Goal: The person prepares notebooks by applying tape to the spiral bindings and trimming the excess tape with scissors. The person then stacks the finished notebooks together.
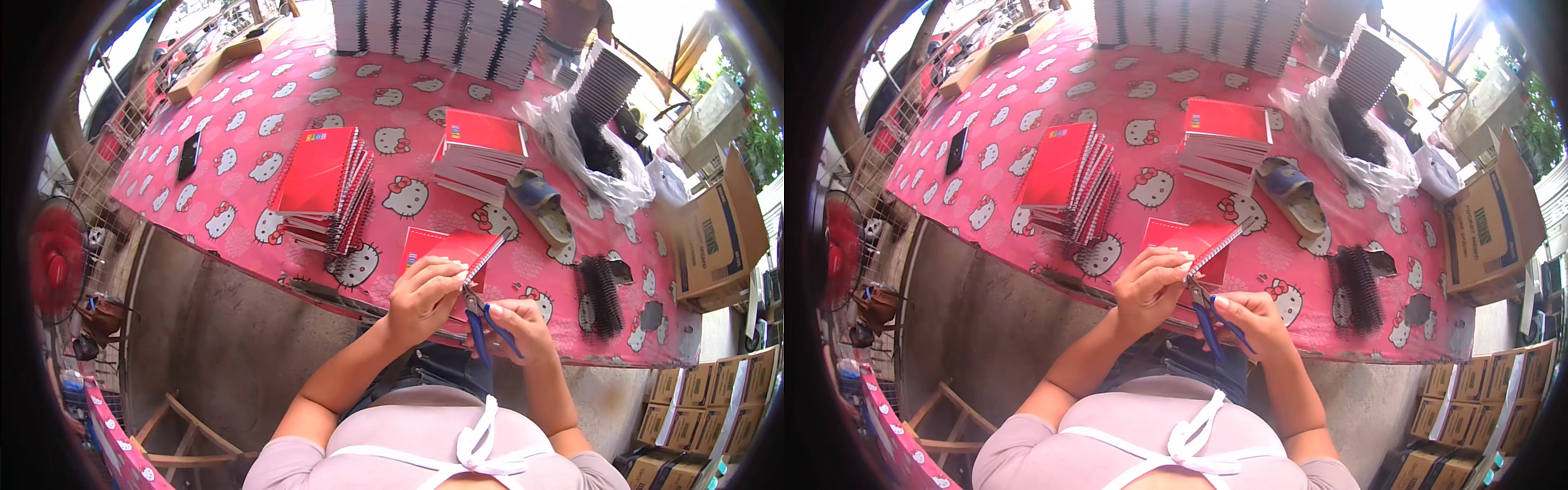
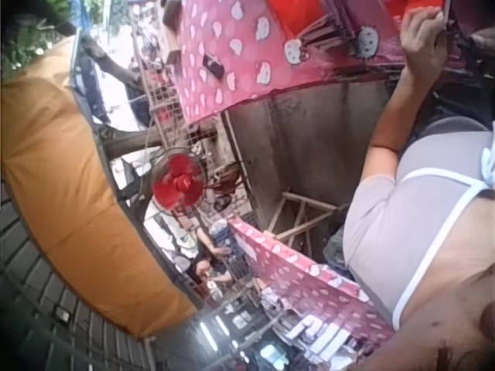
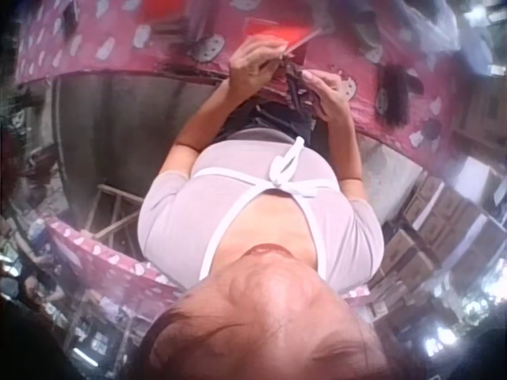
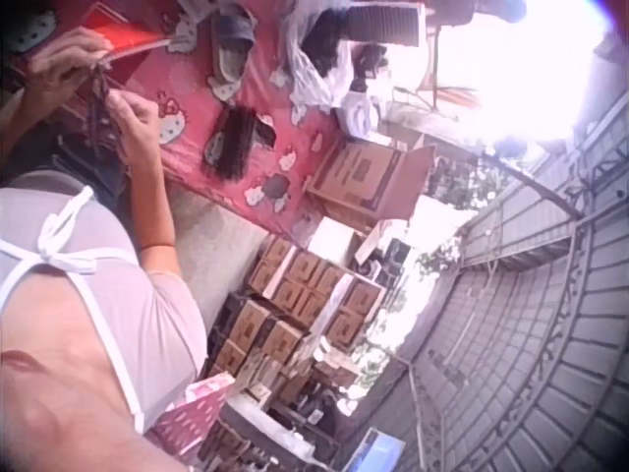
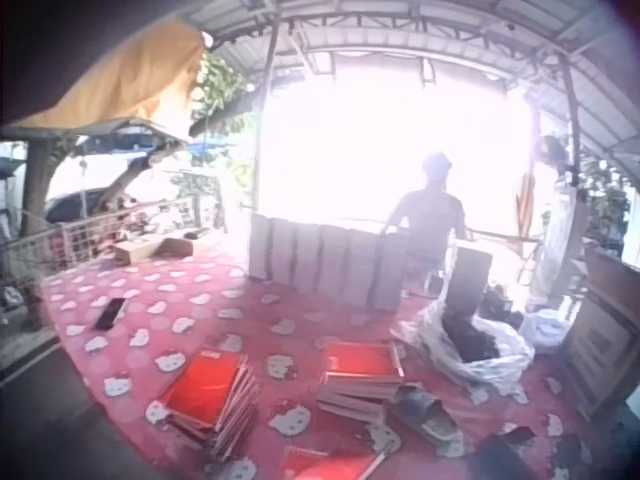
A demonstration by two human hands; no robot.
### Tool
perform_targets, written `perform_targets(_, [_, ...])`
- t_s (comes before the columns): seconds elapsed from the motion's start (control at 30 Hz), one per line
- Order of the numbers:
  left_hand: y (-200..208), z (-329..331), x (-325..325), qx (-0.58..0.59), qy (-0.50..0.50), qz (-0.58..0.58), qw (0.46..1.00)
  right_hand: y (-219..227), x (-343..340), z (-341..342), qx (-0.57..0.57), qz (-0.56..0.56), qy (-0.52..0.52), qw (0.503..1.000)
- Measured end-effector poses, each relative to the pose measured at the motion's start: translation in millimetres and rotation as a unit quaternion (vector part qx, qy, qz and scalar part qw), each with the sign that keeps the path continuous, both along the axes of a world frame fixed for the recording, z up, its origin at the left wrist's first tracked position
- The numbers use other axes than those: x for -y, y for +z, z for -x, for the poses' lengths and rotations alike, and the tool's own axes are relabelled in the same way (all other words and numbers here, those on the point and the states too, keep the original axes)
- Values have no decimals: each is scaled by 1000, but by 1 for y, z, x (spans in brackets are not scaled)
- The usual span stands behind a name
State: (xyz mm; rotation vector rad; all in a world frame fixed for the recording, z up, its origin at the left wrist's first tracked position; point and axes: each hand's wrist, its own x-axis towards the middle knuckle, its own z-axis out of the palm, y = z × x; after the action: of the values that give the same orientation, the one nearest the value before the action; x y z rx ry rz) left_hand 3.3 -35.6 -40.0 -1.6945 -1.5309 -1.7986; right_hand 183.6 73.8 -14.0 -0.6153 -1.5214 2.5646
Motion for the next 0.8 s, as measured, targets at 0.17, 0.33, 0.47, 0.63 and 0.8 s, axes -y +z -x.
perform_targets(0.17, [59, 31, 21, 342, 57, -176, 921, -4, -19, -10, 84, -568, -214, 790])
perform_targets(0.33, [50, 136, 45, 378, 252, -199, 868, -49, -54, -33, 202, -784, -181, 558])
perform_targets(0.47, [6, 163, 50, 356, 302, -144, 872, -41, -47, 5, 122, -648, -247, 710])
perform_targets(0.63, [22, 146, 50, 184, 402, -126, 888, -53, -31, 62, 198, -560, -226, 772])
perform_targets(0.8, [54, 58, 53, 157, 187, -169, 955, -40, -49, 48, 212, -452, -256, 828])
